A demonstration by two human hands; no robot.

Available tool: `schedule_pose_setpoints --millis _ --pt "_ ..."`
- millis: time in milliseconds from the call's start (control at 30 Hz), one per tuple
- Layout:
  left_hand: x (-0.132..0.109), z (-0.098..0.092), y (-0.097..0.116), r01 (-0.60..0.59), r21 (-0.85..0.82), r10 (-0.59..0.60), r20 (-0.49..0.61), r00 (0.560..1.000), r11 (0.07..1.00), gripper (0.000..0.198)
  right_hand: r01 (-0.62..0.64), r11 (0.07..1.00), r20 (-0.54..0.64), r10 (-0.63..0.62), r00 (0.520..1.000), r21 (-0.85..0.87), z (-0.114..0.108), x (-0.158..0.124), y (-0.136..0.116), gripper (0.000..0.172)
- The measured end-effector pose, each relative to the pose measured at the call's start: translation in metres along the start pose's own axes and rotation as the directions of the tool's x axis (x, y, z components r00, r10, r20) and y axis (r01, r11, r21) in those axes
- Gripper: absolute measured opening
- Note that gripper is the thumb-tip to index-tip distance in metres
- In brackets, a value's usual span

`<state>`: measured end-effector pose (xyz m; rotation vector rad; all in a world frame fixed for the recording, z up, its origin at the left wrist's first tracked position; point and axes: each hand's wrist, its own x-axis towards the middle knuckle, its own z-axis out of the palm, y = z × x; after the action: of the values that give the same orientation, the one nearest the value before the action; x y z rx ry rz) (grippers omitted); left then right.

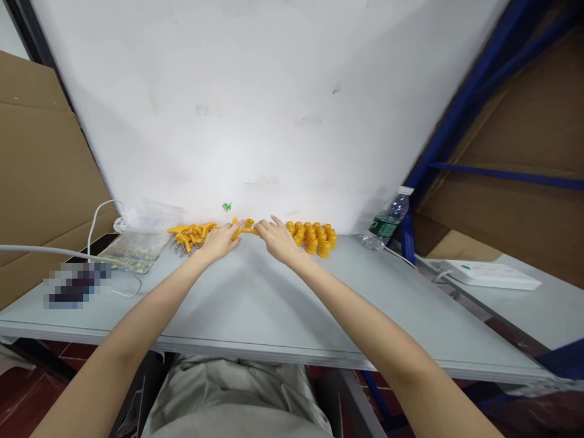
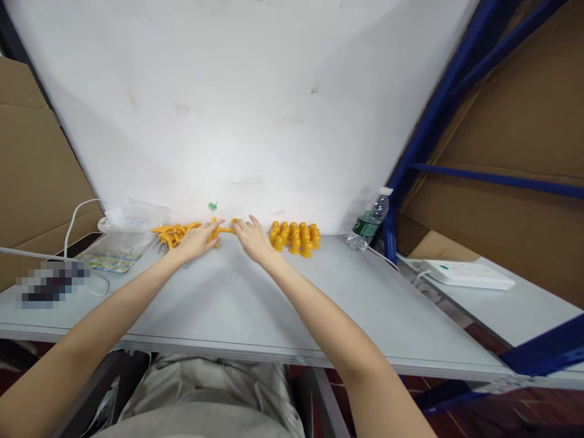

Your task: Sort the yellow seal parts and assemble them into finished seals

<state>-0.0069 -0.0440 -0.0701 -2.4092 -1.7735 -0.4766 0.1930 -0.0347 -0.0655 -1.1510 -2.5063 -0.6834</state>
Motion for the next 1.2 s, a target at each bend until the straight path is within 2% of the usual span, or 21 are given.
schedule_pose_setpoints --millis 133,233,300,400,500,567,633,800,933,1067,1200 --pt "0.000 -0.010 0.009 0.053 -0.050 -0.057 -0.081 0.995 0.997 0.040 0.063 0.997 -0.129 -0.069 0.989 -0.053 -0.006 0.002 0.002 0.039" --pt "0.001 -0.014 0.010 0.079 -0.198 -0.094 -0.067 0.993 0.977 0.032 0.103 0.989 -0.173 -0.121 0.978 -0.107 -0.010 0.005 0.005 0.033" --pt "0.002 -0.017 0.009 0.127 -0.370 -0.121 0.038 0.992 0.920 0.027 0.144 0.976 -0.190 -0.174 0.966 -0.162 -0.012 0.006 0.007 0.031" --pt "0.003 -0.025 0.006 0.241 -0.613 -0.077 0.282 0.956 0.753 0.015 0.182 0.956 -0.206 -0.230 0.951 -0.230 -0.016 0.005 0.009 0.030" --pt "0.004 -0.033 0.002 0.390 -0.697 0.011 0.495 0.869 0.602 0.016 0.194 0.954 -0.198 -0.241 0.950 -0.229 -0.016 0.002 0.009 0.031" --pt "0.005 -0.036 -0.001 0.476 -0.685 0.039 0.591 0.806 0.551 0.016 0.201 0.962 -0.164 -0.232 0.959 -0.183 -0.016 -0.001 0.009 0.033" --pt "0.006 -0.037 -0.004 0.504 -0.659 0.045 0.631 0.775 0.559 0.015 0.206 0.973 -0.098 -0.217 0.971 -0.107 -0.013 -0.004 0.008 0.035" --pt "0.000 -0.032 -0.007 0.416 -0.559 0.000 0.597 0.802 0.717 0.017 0.150 0.981 0.124 -0.165 0.978 0.123 -0.002 -0.013 0.001 0.029" --pt "-0.007 -0.025 -0.005 0.357 -0.489 0.023 0.614 0.789 0.796 0.014 0.116 0.975 0.263 -0.164 0.951 0.189 0.007 -0.022 -0.010 0.030" --pt "-0.010 -0.019 -0.005 0.377 -0.498 0.072 0.671 0.738 0.781 0.013 0.146 0.984 0.268 -0.169 0.948 0.104 0.005 -0.024 -0.017 0.027" --pt "-0.010 -0.018 -0.008 0.514 -0.532 0.118 0.763 0.635 0.673 0.014 0.171 0.985 0.165 -0.171 0.971 0.013 -0.005 -0.023 -0.015 0.028"
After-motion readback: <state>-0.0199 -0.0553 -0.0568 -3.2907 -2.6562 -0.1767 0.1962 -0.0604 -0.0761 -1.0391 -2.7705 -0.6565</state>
